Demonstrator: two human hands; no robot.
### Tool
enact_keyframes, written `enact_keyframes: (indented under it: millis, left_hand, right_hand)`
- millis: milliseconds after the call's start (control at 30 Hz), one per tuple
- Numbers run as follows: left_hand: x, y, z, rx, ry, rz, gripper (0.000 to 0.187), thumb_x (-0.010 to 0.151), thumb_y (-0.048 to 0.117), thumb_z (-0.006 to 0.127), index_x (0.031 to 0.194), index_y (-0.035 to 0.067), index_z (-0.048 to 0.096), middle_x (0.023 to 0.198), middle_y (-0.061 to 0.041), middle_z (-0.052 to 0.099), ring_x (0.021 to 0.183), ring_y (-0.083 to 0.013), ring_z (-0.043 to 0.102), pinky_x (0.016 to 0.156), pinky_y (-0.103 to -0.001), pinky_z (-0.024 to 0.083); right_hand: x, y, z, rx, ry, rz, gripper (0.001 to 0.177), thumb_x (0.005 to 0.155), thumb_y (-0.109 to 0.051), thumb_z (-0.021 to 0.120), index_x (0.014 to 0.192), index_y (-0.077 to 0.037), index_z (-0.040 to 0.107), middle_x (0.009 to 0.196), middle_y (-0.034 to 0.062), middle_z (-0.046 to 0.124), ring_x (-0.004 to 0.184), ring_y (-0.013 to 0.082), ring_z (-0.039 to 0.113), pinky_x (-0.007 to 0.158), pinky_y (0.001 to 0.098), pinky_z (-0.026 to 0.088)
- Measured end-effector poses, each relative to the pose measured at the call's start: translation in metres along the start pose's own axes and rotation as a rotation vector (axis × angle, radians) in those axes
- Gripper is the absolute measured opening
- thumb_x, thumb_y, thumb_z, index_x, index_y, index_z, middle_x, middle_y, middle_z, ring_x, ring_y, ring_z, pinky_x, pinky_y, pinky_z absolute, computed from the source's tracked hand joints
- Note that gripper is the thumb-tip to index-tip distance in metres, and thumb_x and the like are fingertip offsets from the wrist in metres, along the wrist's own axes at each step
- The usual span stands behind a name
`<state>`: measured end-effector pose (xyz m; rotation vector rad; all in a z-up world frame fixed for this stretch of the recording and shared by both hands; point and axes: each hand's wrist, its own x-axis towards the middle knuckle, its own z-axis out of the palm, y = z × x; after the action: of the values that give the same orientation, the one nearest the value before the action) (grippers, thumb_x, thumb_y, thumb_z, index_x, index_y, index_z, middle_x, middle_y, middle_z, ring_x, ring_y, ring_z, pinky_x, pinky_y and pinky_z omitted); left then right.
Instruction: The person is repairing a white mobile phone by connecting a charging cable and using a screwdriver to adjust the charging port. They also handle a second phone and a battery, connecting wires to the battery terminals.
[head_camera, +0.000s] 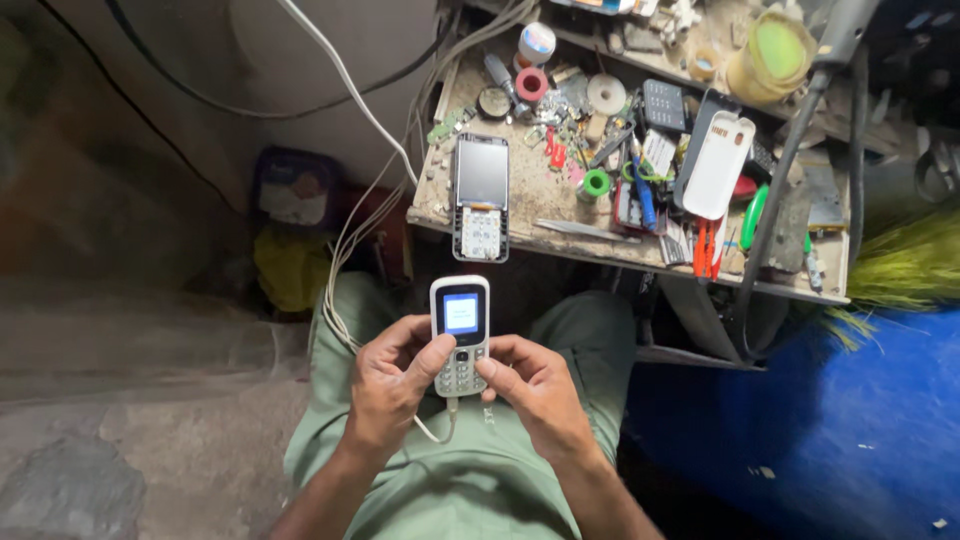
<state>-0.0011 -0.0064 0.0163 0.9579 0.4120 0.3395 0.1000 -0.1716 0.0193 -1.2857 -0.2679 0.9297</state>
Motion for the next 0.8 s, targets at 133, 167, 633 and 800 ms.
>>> enact_keyframes:
  millis: [133, 167, 633, 800]
  left_hand:
    - [0.002, -0.002, -0.001, -0.008, 0.003, -0.01, 0.025, 0.096, 0.013, 0.07, 0.114, -0.004, 0.071, 0.098, -0.005, 0.075, 0.086, -0.0081, 0.068, 0.079, -0.025, 0.057]
    - [0.003, -0.001, -0.003, -0.008, -0.002, -0.012, 0.025, 0.096, 0.013, 0.07, 0.115, -0.004, 0.071, 0.098, -0.005, 0.075, 0.085, -0.008, 0.068, 0.079, -0.025, 0.057]
    - [0.013, 0.004, -0.009, -0.162, 0.094, -0.004, 0.027, 0.1, 0.015, 0.061, 0.119, -0.004, 0.063, 0.103, -0.011, 0.073, 0.088, -0.0154, 0.071, 0.079, -0.032, 0.059]
    - [0.015, 0.031, -0.02, -0.22, 0.211, -0.094, 0.033, 0.097, 0.022, 0.054, 0.124, 0.003, 0.056, 0.1, -0.016, 0.072, 0.081, -0.0226, 0.074, 0.069, -0.04, 0.064]
  right_hand:
    - [0.003, -0.001, 0.0, -0.046, 0.009, -0.006, 0.026, 0.094, -0.014, 0.072, 0.112, 0.005, 0.072, 0.098, 0.0078, 0.076, 0.08, 0.0096, 0.064, 0.072, 0.0254, 0.053]
    - [0.004, -0.001, 0.001, -0.055, 0.014, -0.008, 0.026, 0.094, -0.014, 0.072, 0.112, 0.005, 0.072, 0.098, 0.0078, 0.076, 0.08, 0.0097, 0.064, 0.072, 0.0255, 0.053]
    - [0.007, -0.03, 0.012, -0.153, -0.04, -0.019, 0.032, 0.094, -0.015, 0.07, 0.122, -0.001, 0.071, 0.106, 0.0029, 0.076, 0.089, 0.008, 0.066, 0.075, 0.0233, 0.052]
    - [0.019, -0.076, -0.011, -0.726, 0.39, -0.507, 0.023, 0.092, -0.008, 0.076, 0.114, -0.003, 0.074, 0.101, 0.0064, 0.077, 0.091, 0.0143, 0.073, 0.081, 0.0278, 0.058]
